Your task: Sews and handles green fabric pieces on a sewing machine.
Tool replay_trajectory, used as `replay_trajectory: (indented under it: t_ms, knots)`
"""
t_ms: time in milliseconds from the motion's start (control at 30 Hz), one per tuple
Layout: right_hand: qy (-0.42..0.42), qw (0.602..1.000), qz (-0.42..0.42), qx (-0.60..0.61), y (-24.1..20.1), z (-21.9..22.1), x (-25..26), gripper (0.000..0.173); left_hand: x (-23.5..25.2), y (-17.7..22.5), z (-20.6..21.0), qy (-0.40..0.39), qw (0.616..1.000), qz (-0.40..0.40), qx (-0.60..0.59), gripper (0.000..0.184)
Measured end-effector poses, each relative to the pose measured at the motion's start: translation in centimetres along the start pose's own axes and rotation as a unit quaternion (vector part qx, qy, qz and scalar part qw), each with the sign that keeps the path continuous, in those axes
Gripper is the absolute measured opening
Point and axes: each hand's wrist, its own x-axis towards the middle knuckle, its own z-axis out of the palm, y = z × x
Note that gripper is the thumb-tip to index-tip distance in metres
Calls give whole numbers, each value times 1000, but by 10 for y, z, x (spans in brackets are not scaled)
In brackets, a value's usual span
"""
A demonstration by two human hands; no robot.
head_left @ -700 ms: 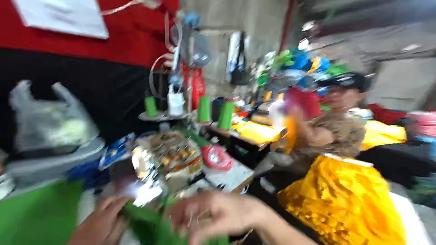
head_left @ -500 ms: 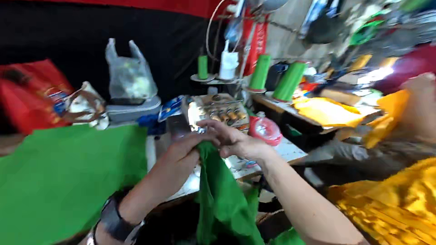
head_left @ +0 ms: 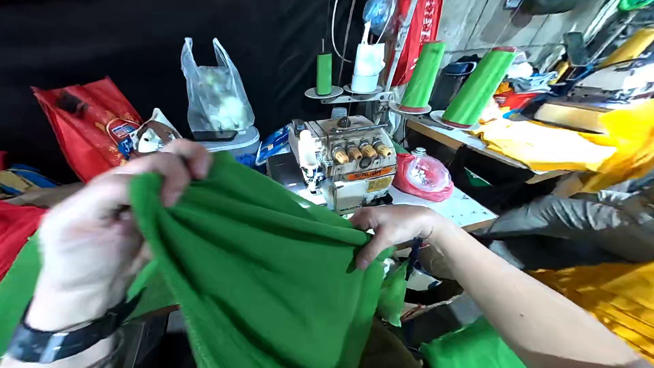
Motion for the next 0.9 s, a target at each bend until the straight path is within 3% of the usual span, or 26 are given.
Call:
replay_trajectory:
  t_ms: [100,167,300,400,500,567,600,667,767,833,900]
  knots:
    - [19,997,-49,55,19,-3,-1,35,-18,-13,-36,38,997,-55,-30,40]
    - [39,994,-39,94,27,-3,8,41,-31,-22,-46,87,990,-110,16,39]
    - [153,974,-12,168,36,15,34,27,-53,-48,-61,138,961,-176,161,23]
    - [212,972,14,104,33,29,50,15,-73,-67,-78,133,945,-199,222,22]
    - [235,972,8,16,34,40,59,16,-81,-66,-79,72,878,-298,369,18]
    - [262,965,-26,-3,38,51,65,17,-79,-71,-63,9,804,-356,476,34]
    - [269,962,-40,2,42,54,70,18,-76,-72,-46,-4,795,-340,502,37]
    - [282,957,-62,16,43,59,78,23,-60,-72,-1,-55,825,-273,492,30]
    - [310,946,-93,21,36,67,81,28,-42,-75,66,-145,898,-214,356,34]
    - [333,934,-127,-6,30,69,78,30,-34,-79,88,-147,933,-187,270,35]
    - [345,929,-129,-30,23,66,72,32,-28,-82,91,-117,950,-158,241,22]
